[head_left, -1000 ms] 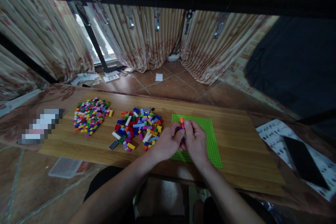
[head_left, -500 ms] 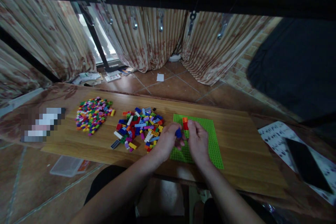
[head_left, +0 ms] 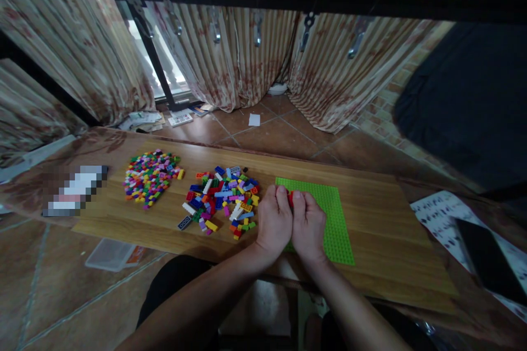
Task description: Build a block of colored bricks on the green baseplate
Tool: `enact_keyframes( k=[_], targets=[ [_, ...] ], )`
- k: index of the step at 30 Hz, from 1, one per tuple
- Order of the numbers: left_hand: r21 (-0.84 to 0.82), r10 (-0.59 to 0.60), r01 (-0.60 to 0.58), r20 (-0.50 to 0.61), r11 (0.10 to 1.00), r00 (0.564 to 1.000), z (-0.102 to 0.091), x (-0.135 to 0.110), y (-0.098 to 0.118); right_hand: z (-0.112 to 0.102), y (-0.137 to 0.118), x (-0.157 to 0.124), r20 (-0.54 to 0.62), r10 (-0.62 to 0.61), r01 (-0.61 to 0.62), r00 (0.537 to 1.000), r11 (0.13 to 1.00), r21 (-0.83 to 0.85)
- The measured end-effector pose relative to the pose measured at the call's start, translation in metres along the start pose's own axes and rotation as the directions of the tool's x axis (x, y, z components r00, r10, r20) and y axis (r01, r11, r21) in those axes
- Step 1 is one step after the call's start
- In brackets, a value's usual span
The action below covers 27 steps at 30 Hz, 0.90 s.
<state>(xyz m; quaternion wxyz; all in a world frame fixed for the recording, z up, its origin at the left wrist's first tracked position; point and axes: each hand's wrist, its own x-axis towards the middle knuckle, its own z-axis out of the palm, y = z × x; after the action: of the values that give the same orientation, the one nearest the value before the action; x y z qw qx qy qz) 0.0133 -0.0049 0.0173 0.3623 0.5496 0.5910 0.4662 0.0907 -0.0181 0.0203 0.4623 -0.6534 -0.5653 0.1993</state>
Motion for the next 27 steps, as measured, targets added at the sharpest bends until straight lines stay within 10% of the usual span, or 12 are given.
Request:
enact_keyframes(
  k=[6, 10, 13, 18, 27],
  targets=[
    [-0.343, -0.151, 0.138, -0.012, 0.929, 0.988, 0.003, 0.007, 0.0, 0.01, 0.007, 0.005, -0.006, 0.181, -0.169, 0.984, 0.931, 0.325],
    [-0.636, -0.399, 0.475, 0.273, 0.608, 0.876, -0.001, 0.011, 0.004, 0.014, 0.014, 0.011, 0.105, 0.461, -0.438, 0.881, 0.711, 0.551],
    [-0.65, -0.396, 0.556, 0.394, 0.518, 0.829, -0.004, 0.01, 0.008, 0.009, 0.017, 0.015, 0.072, 0.413, -0.39, 0.908, 0.767, 0.51],
    [-0.583, -0.271, 0.405, 0.306, 0.704, 0.913, 0.0, 0.006, 0.006, -0.004, 0.01, 0.016, -0.036, 0.127, -0.119, 0.991, 0.98, 0.161],
    [-0.239, -0.006, 0.028, 0.091, 0.971, 0.996, 0.008, -0.001, -0.003, -0.002, 0.007, 0.008, -0.015, -0.025, 0.021, 1.0, 0.978, -0.206]
  ],
)
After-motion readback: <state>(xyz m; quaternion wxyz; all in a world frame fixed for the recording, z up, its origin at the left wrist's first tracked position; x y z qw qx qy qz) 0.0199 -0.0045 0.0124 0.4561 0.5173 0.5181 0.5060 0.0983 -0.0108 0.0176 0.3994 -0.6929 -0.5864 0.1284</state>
